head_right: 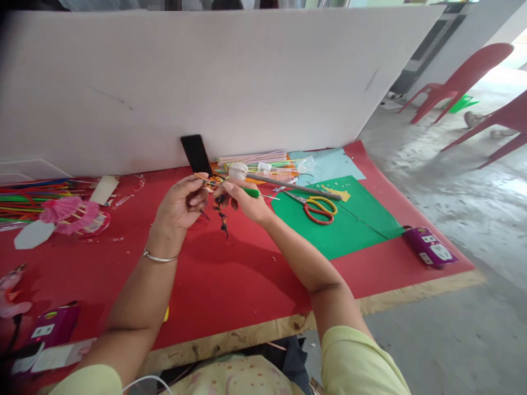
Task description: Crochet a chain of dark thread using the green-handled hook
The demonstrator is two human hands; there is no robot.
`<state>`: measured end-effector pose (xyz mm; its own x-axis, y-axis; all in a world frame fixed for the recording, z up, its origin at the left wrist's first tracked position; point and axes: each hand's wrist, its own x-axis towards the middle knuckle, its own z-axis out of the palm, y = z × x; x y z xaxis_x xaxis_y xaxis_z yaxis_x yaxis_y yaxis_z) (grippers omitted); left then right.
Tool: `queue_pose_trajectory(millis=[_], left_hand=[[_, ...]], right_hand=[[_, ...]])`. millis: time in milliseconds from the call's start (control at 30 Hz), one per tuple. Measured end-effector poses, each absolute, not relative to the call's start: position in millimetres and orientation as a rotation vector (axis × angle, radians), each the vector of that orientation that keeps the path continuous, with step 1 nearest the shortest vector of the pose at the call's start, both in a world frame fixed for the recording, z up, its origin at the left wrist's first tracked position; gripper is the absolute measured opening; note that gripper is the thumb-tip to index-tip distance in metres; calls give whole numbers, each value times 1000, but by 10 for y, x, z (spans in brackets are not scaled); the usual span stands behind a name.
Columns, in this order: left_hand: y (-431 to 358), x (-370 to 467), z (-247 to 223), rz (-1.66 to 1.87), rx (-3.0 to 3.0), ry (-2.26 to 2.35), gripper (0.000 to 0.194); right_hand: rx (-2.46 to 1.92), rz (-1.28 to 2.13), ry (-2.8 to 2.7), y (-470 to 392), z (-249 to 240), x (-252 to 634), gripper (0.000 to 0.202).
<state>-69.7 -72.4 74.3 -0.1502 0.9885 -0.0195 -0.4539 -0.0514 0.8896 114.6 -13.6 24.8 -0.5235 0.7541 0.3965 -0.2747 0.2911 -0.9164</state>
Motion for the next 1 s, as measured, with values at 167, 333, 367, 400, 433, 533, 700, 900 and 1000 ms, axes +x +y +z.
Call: queue_pose_trajectory(millis=[167,333,367,400,433,533,700,900,1000], left_hand=[[-721,-694,724,1515,814,988,20],[-738,-683,713,1532,856,992,21],[-737,-686,715,1525,844,985,21],[-734,-690,717,1517,827,980,21],[-731,-694,721,1507,808,977,22],[-722,-709,731,1484,769,980,22],[-725,-714,735,1473,759,985,20],[-722,-716,720,1489,755,976,22],[-716,-723,714,1483,759,968,24]], right_hand=[[-357,1419,-1677,-101,225,1158,52],[-331,1445,-1666,-97,217,1160,49],[-315,1459,-1663,-93,215,1163,49],[-301,1471,-1663,-88,213,1168,49],[-291,1479,-1667,-83,212,1174,49],[-286,1458,-1689,-76,224,1196,47],[-350,1327,-1747,-113,297,1223,51],[-291,1123,-1788,-171,359,1222,47],[-290,1023,-1809,-187,365,1223,47]])
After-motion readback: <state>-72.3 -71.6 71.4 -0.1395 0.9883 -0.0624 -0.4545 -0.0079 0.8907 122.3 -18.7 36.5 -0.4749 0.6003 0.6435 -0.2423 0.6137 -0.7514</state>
